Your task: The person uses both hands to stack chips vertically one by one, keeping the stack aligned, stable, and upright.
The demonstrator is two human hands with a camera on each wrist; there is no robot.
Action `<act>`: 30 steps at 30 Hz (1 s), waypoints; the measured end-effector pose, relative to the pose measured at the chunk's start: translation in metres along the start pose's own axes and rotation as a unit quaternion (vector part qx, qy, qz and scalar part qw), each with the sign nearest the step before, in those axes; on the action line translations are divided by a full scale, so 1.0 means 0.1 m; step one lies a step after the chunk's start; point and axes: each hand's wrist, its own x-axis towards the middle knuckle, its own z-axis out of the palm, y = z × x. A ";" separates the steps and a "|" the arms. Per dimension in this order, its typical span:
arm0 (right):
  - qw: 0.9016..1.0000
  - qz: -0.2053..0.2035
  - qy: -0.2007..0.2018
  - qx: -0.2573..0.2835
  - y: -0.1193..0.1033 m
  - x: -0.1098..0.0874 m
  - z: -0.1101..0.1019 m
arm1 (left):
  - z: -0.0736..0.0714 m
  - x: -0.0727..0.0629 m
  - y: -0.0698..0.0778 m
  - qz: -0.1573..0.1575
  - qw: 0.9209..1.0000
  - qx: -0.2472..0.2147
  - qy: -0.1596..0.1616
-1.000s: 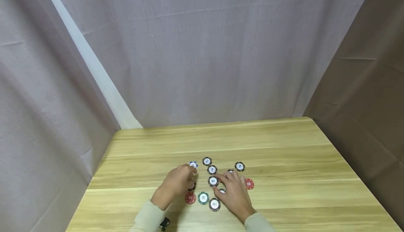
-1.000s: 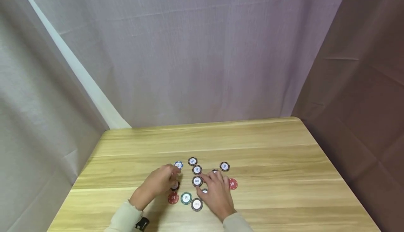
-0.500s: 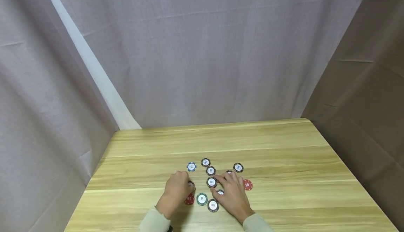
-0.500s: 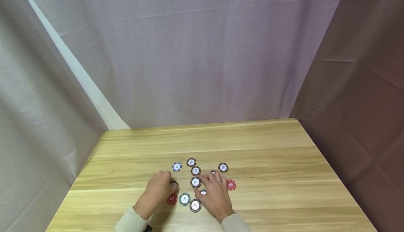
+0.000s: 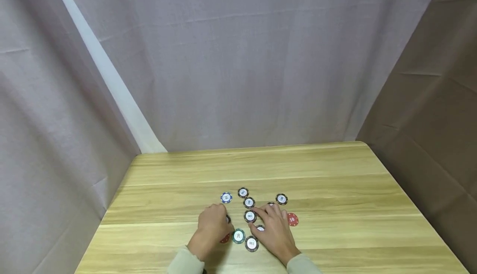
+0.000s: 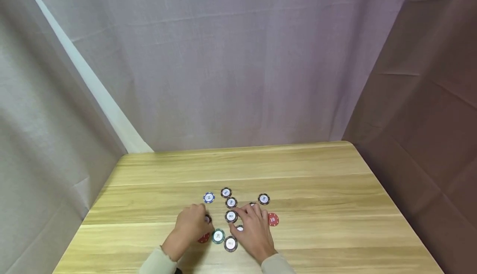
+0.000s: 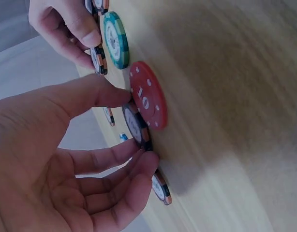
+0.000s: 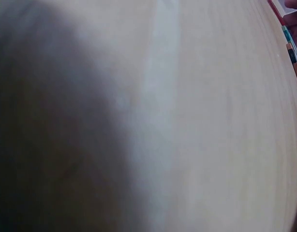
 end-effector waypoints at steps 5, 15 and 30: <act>1.000 0.001 -0.002 0.000 0.00 -0.01 0.01 | 0.05 -0.01 0.00 0.005 1.000 0.005 0.018; 1.000 0.006 -0.008 0.001 -0.01 -0.01 -0.02 | 0.06 -0.03 0.02 0.019 0.998 -0.047 0.024; 1.000 -0.001 0.003 -0.010 0.02 0.01 0.00 | 0.03 0.04 0.16 0.127 0.990 -0.036 0.056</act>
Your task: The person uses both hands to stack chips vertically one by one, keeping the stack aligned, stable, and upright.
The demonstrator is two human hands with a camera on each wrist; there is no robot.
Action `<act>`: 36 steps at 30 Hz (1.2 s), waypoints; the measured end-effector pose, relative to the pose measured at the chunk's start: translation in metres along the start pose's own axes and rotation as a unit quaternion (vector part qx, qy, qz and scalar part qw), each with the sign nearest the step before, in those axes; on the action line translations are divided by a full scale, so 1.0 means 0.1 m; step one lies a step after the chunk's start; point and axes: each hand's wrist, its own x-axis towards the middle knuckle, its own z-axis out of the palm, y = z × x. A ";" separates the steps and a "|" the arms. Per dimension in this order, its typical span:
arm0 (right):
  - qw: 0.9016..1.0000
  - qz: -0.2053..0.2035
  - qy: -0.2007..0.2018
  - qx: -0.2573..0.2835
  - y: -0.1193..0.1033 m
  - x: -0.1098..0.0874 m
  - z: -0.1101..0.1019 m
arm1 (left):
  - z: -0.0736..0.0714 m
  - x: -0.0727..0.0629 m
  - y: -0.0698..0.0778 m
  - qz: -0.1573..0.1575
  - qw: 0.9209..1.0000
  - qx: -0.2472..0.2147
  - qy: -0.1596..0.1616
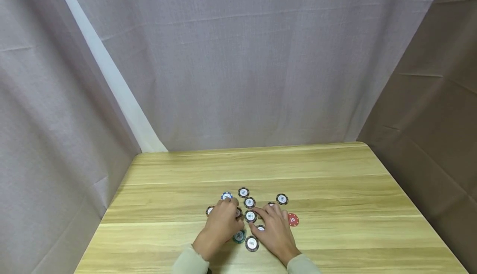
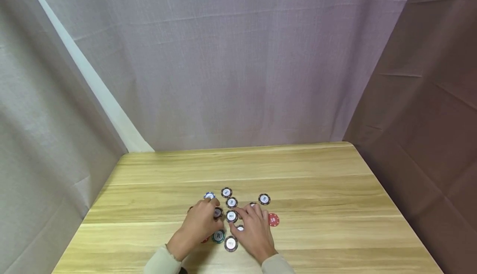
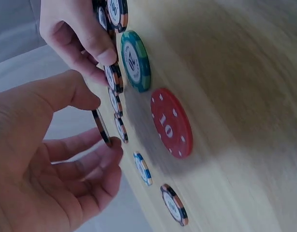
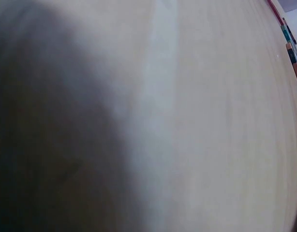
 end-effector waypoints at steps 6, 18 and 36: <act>1.000 -0.006 0.004 0.004 0.00 -0.01 0.00 | 0.08 0.08 0.05 0.035 0.999 -0.023 -0.008; 1.000 0.007 -0.010 0.008 0.00 -0.01 0.00 | 0.24 0.11 0.05 0.076 0.995 -0.063 -0.031; 1.000 0.007 -0.015 0.003 0.01 -0.01 -0.01 | 0.30 0.10 0.00 0.105 0.989 -0.096 -0.033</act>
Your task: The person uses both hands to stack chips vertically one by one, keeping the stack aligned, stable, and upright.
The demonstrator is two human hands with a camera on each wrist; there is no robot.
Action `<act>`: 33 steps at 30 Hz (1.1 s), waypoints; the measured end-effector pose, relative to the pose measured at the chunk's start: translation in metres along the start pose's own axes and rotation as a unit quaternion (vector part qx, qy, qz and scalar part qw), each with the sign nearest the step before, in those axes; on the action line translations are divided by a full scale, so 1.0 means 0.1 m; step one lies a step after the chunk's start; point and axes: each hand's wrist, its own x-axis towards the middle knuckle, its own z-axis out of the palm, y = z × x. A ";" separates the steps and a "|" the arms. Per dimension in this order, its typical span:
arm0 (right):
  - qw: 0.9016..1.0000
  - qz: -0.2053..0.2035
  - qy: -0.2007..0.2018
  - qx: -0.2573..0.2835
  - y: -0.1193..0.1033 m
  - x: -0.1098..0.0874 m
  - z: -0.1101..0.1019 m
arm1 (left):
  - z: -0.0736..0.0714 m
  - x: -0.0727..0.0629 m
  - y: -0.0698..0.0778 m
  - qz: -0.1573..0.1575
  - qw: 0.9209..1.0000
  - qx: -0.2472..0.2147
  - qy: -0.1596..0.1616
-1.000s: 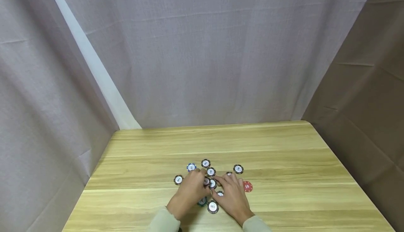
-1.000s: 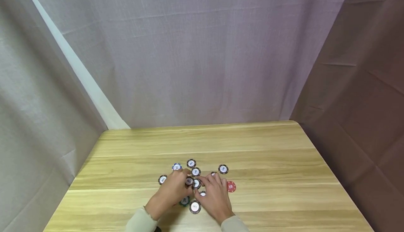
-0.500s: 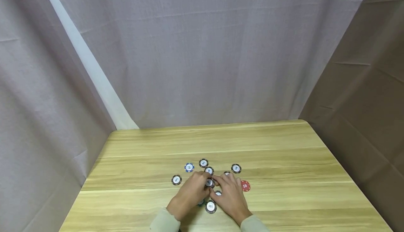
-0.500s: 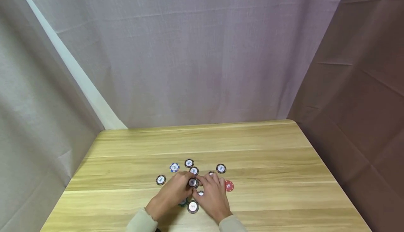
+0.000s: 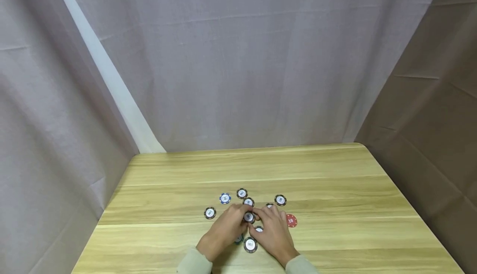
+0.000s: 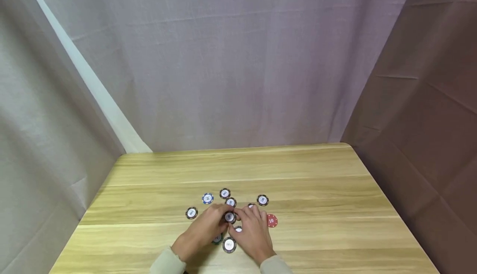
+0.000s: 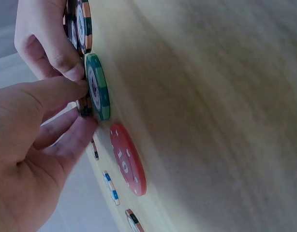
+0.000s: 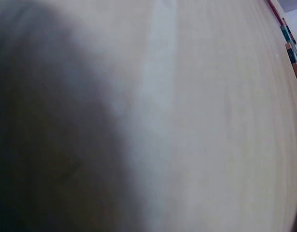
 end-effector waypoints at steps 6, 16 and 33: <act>1.000 -0.001 0.002 0.004 0.00 0.02 0.00 | 0.02 -0.02 -0.02 0.014 1.000 -0.015 0.014; 1.000 -0.006 0.005 0.003 0.01 0.02 -0.02 | 0.00 -0.04 0.01 -0.015 0.999 -0.030 0.012; 1.000 -0.009 0.017 0.018 -0.02 0.01 0.01 | -0.31 0.28 -0.11 0.012 0.995 0.100 -0.022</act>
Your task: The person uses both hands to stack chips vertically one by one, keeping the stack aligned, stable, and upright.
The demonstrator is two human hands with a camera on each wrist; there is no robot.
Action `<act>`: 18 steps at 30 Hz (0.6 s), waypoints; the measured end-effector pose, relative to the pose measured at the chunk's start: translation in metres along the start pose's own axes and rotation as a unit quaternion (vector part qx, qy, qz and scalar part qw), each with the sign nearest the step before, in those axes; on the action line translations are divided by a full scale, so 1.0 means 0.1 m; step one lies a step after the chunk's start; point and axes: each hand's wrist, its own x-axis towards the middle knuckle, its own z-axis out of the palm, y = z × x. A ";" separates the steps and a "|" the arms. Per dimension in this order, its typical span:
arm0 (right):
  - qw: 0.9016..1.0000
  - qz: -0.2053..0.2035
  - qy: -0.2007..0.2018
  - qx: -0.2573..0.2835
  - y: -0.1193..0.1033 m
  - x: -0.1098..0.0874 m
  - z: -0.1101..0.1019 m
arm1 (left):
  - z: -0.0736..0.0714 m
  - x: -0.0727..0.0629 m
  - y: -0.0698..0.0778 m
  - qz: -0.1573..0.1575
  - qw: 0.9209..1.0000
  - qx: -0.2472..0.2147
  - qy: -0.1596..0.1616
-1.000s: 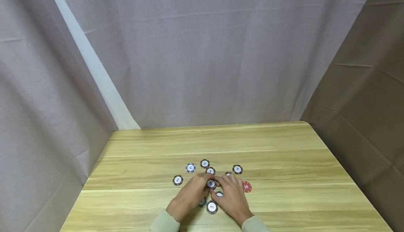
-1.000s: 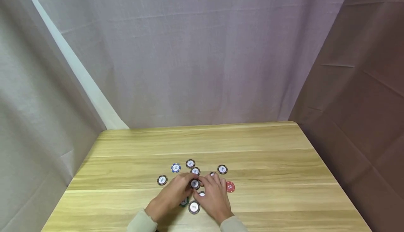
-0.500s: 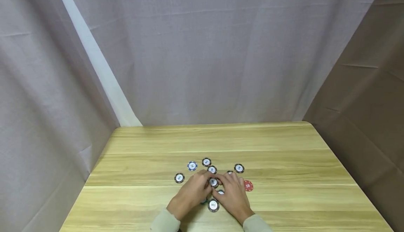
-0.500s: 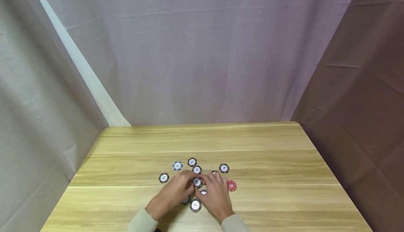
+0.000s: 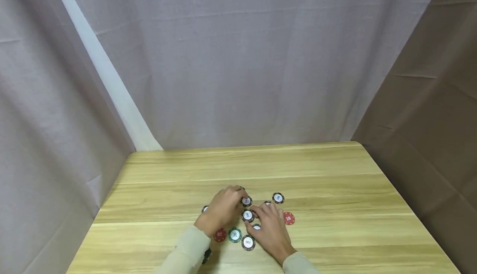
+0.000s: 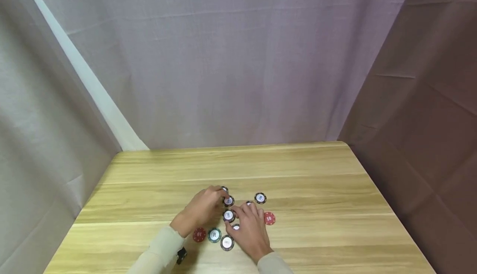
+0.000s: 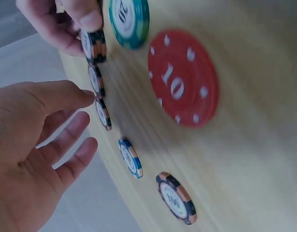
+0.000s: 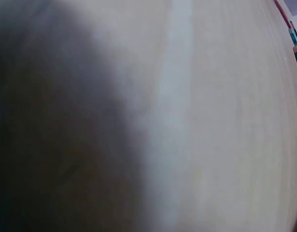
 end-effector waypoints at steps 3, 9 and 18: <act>1.000 0.003 -0.004 0.000 -0.01 0.00 0.00 | 0.00 0.07 -0.02 0.017 0.999 0.021 -0.019; 1.000 0.008 -0.008 -0.008 -0.03 -0.02 -0.01 | 0.00 0.18 -0.01 0.034 0.995 0.071 -0.056; 1.000 0.007 -0.004 -0.017 0.00 0.00 -0.04 | -0.01 0.35 0.03 0.036 0.988 0.115 -0.098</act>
